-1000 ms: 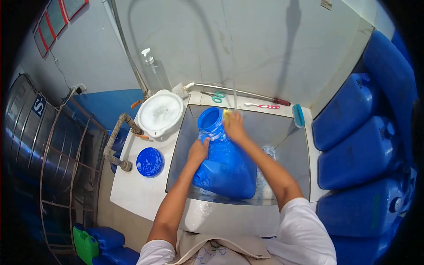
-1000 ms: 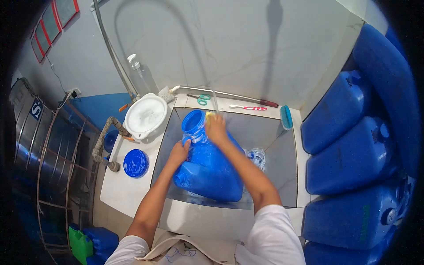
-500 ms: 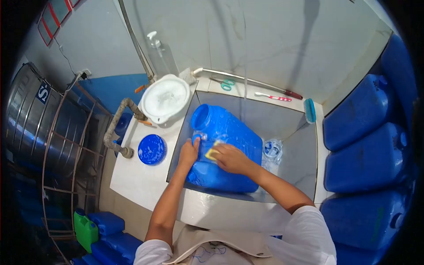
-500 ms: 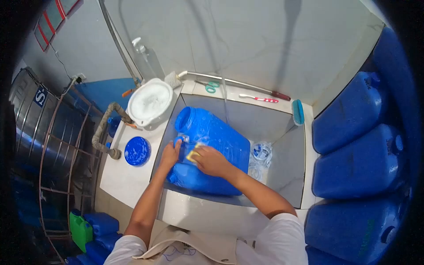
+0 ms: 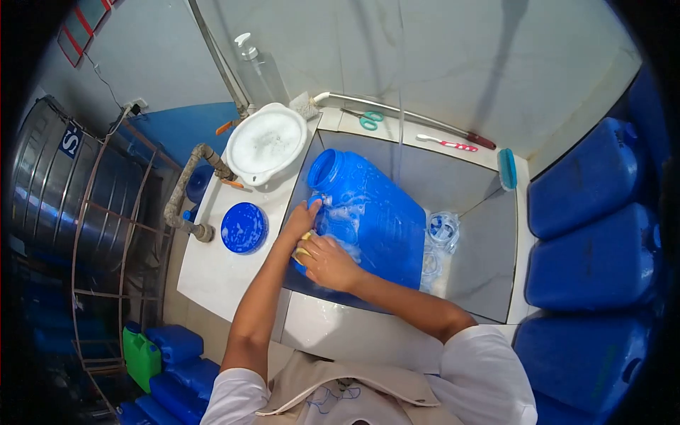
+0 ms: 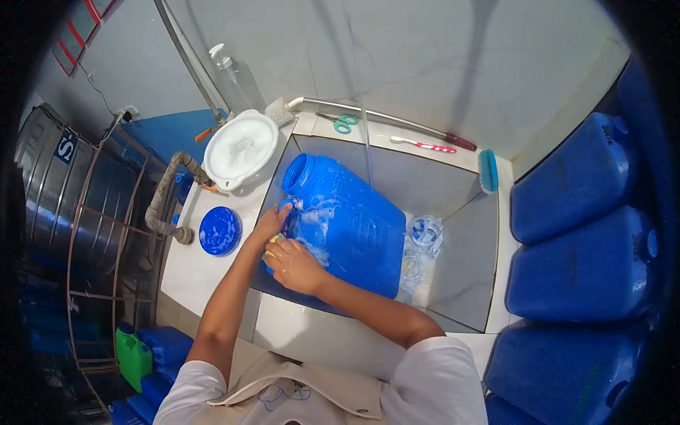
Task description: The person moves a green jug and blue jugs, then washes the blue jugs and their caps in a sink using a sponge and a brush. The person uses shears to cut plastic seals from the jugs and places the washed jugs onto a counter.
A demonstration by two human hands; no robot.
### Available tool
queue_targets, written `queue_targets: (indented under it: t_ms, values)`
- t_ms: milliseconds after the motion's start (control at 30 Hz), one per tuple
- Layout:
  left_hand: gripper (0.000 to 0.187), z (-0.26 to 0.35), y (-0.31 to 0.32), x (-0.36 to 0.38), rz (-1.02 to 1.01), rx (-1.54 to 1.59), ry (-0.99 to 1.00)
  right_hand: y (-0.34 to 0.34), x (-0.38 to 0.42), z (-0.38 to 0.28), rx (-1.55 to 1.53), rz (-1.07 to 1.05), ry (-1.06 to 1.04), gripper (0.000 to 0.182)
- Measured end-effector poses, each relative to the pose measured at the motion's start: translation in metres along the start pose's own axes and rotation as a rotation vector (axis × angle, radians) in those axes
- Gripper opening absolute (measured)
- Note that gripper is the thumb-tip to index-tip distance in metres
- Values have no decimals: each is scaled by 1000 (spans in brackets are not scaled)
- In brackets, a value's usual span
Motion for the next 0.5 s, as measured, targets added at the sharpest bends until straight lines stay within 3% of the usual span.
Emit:
queue_targets:
  t_ms: [100,200,267,333,367,433,500]
  values:
    - [62,22,-6,7,-102,336,-126,-7,13,9,69,9,-78,30]
    - [58,23,-4,8,-67,236,-108,-6,74,29,73,45,-172,25]
    - [58,23,-3,10,-38,225,-101,-5,73,44,44,35,-207,21]
    - [57,22,-3,14,-9,211,-99,-3,33,70,280,-582,319,11]
    - [58,21,-4,18,-16,223,-112,2,45,91,280,-585,323,11]
    - [59,21,-3,18,-3,200,-123,4,82,147,349,354,403,11]
    - [60,13,0,14,-27,201,-125,7,138,124,488,211,406,15]
Point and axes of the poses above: each hand's wrist, its own x-axis away from the middle knuckle, its own y-axis out of the palm, z = x × y, the point moved 1 cm from there along -x, towards the middle knuckle, and after that the axes turned 6 degrees about y, right-handed, at the moved point
